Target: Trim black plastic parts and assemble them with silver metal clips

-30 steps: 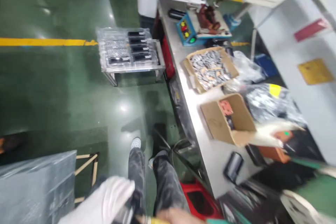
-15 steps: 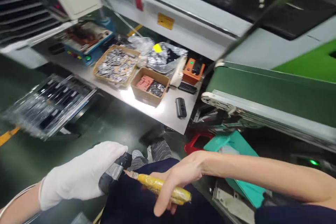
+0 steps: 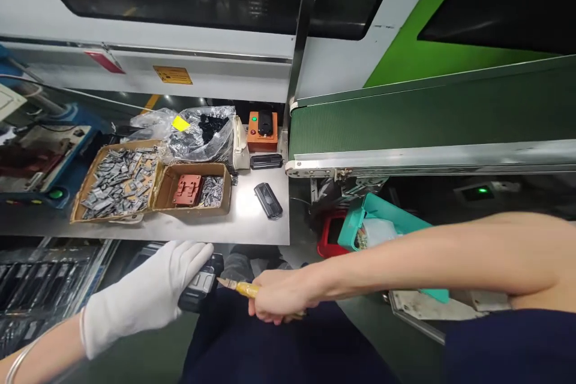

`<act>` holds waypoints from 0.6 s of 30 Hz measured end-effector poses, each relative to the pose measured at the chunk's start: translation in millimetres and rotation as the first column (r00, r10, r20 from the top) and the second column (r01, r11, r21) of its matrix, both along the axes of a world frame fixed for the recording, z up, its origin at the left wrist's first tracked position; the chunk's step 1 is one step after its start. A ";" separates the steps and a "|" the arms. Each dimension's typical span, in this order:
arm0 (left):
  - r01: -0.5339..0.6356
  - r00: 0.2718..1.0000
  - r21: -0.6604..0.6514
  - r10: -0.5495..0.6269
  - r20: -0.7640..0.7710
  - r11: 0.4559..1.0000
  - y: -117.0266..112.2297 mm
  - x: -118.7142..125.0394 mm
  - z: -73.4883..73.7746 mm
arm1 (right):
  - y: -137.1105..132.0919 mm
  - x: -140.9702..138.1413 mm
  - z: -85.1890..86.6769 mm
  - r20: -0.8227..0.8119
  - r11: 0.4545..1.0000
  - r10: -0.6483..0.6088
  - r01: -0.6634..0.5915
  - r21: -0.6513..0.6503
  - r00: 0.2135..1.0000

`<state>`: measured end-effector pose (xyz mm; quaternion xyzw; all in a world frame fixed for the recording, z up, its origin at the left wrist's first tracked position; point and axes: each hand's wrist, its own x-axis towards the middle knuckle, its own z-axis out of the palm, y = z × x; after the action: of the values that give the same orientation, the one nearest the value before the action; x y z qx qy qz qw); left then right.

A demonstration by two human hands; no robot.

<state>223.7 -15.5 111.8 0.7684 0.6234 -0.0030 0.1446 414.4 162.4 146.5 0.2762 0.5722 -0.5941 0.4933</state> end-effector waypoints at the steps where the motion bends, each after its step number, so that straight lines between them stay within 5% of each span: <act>1: 0.004 1.000 -0.060 -0.005 -0.026 0.998 8.2 -7.0 3.4 | 2.9 -5.9 -3.1 -0.008 1.000 0.011 -0.010 0.022 1.000; 5: 0.054 0.986 -0.168 -0.079 -0.144 0.984 41.4 -40.8 13.9 | 14.1 -33.8 -8.8 -0.179 0.944 0.152 -0.090 0.317 0.972; 8: 0.137 0.923 -0.154 -0.183 -0.338 0.978 61.6 -70.5 16.6 | 26.7 -60.2 -4.7 -0.241 0.788 0.363 -0.158 0.596 0.900; 10: 0.176 0.907 -0.034 -0.176 -0.384 0.984 70.9 -93.0 17.4 | 36.0 -78.3 0.4 -0.256 0.696 0.474 -0.180 0.695 0.843; 14: 0.149 0.963 0.318 -0.064 -0.261 0.936 79.7 -137.8 17.6 | 50.5 -105.6 10.5 -0.293 0.474 0.636 -0.062 0.879 0.714; 18: -0.120 0.991 0.284 0.097 0.094 0.951 79.4 -165.9 13.9 | 56.5 -108.8 17.5 -0.244 0.273 0.753 0.047 0.961 0.611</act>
<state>57.9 63.9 125.7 0.7454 0.6522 0.1264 0.0554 305.6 218.9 164.1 0.1082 0.9808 -0.0856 0.1379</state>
